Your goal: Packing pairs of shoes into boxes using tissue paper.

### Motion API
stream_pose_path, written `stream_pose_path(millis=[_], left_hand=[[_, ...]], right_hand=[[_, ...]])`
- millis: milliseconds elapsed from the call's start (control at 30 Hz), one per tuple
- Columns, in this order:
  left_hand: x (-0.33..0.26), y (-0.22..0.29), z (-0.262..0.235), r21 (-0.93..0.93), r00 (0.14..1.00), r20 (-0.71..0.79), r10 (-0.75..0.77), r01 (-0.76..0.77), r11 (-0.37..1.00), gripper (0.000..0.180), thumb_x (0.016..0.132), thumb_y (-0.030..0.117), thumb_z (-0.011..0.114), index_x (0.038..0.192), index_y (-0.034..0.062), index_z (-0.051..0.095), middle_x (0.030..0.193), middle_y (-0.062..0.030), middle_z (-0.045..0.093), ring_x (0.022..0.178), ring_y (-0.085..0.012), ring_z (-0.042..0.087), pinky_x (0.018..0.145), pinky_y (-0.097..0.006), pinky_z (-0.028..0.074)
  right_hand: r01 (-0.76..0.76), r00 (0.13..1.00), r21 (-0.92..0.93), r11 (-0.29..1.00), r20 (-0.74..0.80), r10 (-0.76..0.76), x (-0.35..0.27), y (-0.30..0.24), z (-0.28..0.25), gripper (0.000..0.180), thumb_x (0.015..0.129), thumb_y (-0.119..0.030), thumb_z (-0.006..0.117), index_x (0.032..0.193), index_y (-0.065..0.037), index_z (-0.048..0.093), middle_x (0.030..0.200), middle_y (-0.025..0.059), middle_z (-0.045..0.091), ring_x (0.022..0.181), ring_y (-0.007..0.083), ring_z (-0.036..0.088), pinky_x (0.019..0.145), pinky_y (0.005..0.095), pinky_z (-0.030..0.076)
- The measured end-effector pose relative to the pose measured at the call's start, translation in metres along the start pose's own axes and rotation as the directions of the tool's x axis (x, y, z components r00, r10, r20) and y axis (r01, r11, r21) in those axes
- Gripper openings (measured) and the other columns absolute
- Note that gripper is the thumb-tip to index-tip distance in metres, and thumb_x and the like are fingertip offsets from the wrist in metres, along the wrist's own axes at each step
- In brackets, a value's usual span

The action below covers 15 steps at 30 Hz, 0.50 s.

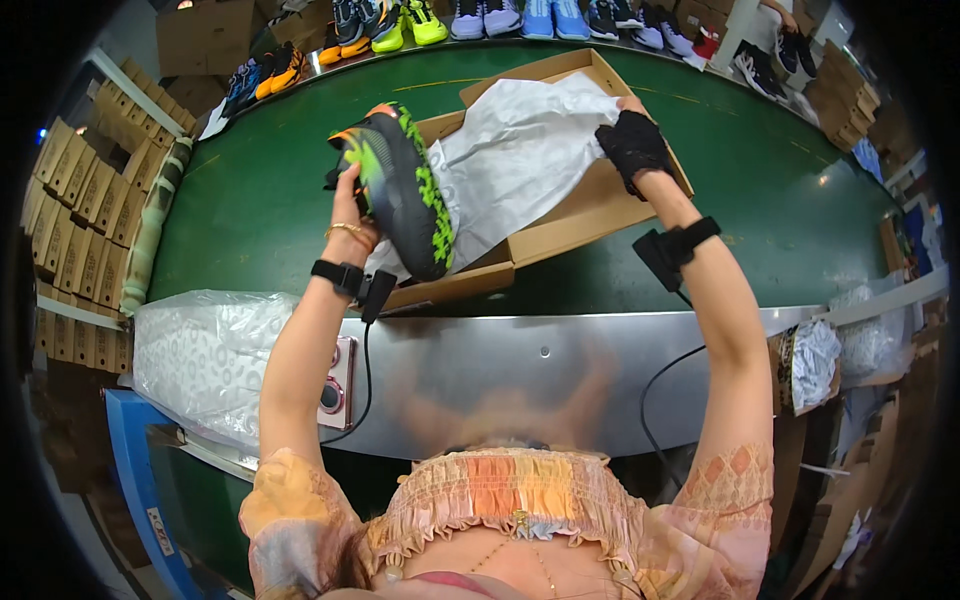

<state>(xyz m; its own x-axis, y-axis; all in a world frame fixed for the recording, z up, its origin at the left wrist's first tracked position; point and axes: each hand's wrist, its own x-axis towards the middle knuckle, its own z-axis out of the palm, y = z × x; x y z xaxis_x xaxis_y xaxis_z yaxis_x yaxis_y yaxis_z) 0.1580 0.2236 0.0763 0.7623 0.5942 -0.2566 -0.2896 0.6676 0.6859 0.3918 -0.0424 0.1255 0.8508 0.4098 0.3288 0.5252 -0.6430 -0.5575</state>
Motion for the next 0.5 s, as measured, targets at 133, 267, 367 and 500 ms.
stream_pose_path(millis=[133,267,367,500], left_hand=[[0.023,-0.031,0.007,0.363,0.934,-0.227,-0.276,0.345,0.866,0.061,0.078,0.044,0.053,0.113,-0.0038,0.041,0.103,-0.0272,0.051,0.098,-0.0424,0.049,0.075,-0.052,0.046],[0.037,-0.042,-0.006,0.768,0.841,-0.327,-0.431,0.502,0.398,0.053,0.086,0.028,0.041,0.102,-0.0225,0.036,0.092,-0.0367,0.051,0.080,-0.0480,0.055,0.067,-0.052,0.049],[0.021,-0.018,-0.005,0.861,0.957,-0.155,-0.243,0.252,0.442,0.041,0.083,0.027,0.046,0.086,-0.0130,0.053,0.081,-0.0274,0.059,0.075,-0.0371,0.060,0.063,-0.047,0.051],[-0.004,0.014,-0.049,0.855,0.929,0.360,-0.081,-0.364,-0.369,0.031,0.078,0.033,0.051,0.082,0.0044,0.063,0.078,-0.0154,0.062,0.065,-0.0336,0.058,0.062,-0.038,0.046]], right_hand=[[0.373,0.928,0.261,0.890,-0.116,-0.355,-0.028,-0.060,-0.014,0.042,0.071,-0.007,0.058,0.110,-0.005,0.045,0.080,0.0077,0.056,0.071,0.0166,0.056,0.065,0.0268,0.044],[0.786,0.600,0.333,0.521,-0.207,-0.773,-0.090,-0.118,-0.009,0.042,0.064,-0.004,0.062,0.105,-0.005,0.051,0.080,0.0068,0.056,0.075,0.0218,0.056,0.067,0.0313,0.044],[0.764,0.522,0.355,0.539,0.151,-0.839,-0.140,-0.092,-0.009,0.038,0.063,-0.009,0.064,0.100,-0.005,0.055,0.080,0.0106,0.058,0.075,0.0248,0.057,0.070,0.0316,0.045],[0.195,0.477,0.470,0.861,0.721,-0.502,-0.169,-0.024,0.012,0.044,0.070,-0.025,0.064,0.105,-0.002,0.052,0.087,0.0146,0.059,0.079,0.0214,0.059,0.072,0.0297,0.046]])
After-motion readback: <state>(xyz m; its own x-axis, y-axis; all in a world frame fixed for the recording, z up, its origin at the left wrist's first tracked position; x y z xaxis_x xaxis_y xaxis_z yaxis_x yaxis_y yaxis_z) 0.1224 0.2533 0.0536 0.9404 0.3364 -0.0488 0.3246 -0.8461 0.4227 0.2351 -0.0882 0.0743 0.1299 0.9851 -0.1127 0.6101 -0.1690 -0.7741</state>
